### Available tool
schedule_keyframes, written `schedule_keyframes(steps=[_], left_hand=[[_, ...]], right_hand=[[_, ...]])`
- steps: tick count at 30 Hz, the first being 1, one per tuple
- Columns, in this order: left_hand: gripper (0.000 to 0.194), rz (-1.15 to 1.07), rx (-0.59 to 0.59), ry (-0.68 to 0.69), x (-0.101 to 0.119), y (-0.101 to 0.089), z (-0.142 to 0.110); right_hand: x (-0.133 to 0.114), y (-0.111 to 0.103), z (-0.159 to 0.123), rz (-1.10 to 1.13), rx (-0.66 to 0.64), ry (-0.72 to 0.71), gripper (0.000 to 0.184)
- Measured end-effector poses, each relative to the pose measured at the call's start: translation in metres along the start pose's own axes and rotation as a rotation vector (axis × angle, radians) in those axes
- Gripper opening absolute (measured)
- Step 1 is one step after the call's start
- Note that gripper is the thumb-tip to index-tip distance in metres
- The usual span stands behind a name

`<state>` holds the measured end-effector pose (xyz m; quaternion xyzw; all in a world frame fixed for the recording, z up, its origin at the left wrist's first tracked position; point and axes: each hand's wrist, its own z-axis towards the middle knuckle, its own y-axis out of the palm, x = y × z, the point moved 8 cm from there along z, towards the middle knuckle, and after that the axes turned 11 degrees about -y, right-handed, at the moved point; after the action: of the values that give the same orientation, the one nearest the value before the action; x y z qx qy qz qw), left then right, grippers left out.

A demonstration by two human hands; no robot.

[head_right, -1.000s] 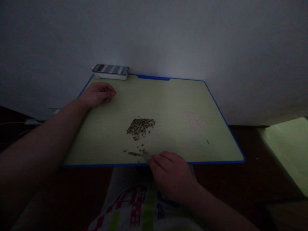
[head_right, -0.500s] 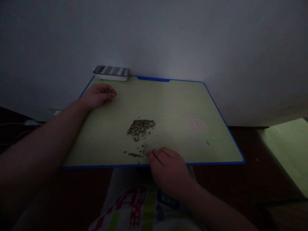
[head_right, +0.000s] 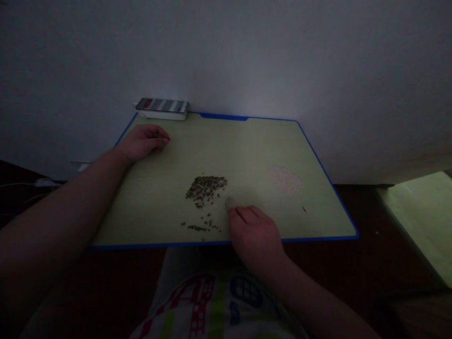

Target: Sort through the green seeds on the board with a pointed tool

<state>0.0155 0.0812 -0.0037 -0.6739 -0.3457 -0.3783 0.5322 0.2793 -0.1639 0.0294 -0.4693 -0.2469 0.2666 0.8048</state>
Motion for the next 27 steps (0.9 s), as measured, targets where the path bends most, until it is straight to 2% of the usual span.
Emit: schedule_keyframes(steps=[3,10,15,20,27], left_hand=[[0.014,0.004,0.0,-0.004,0.0,0.0,-0.001],[0.01,0.009,0.009,-0.012,0.004,0.0,-0.003],[0.011,0.013,0.006,-0.024,0.003,0.0,-0.003],[0.011,-0.001,0.006,-0.014,0.004,0.001,-0.004],[0.011,0.015,0.015,-0.026,0.003,0.0,-0.003]], right_hand=[[-0.002,-0.002,-0.003,0.002,-0.005,0.005,0.026],[-0.03,0.006,0.008,0.096,-0.014,-0.117,0.027],[-0.02,0.012,0.014,0.056,-0.044,-0.056,0.024],[-0.004,0.009,0.007,-0.033,-0.079,0.033,0.022],[-0.015,0.014,0.014,0.003,-0.098,-0.025,0.023]])
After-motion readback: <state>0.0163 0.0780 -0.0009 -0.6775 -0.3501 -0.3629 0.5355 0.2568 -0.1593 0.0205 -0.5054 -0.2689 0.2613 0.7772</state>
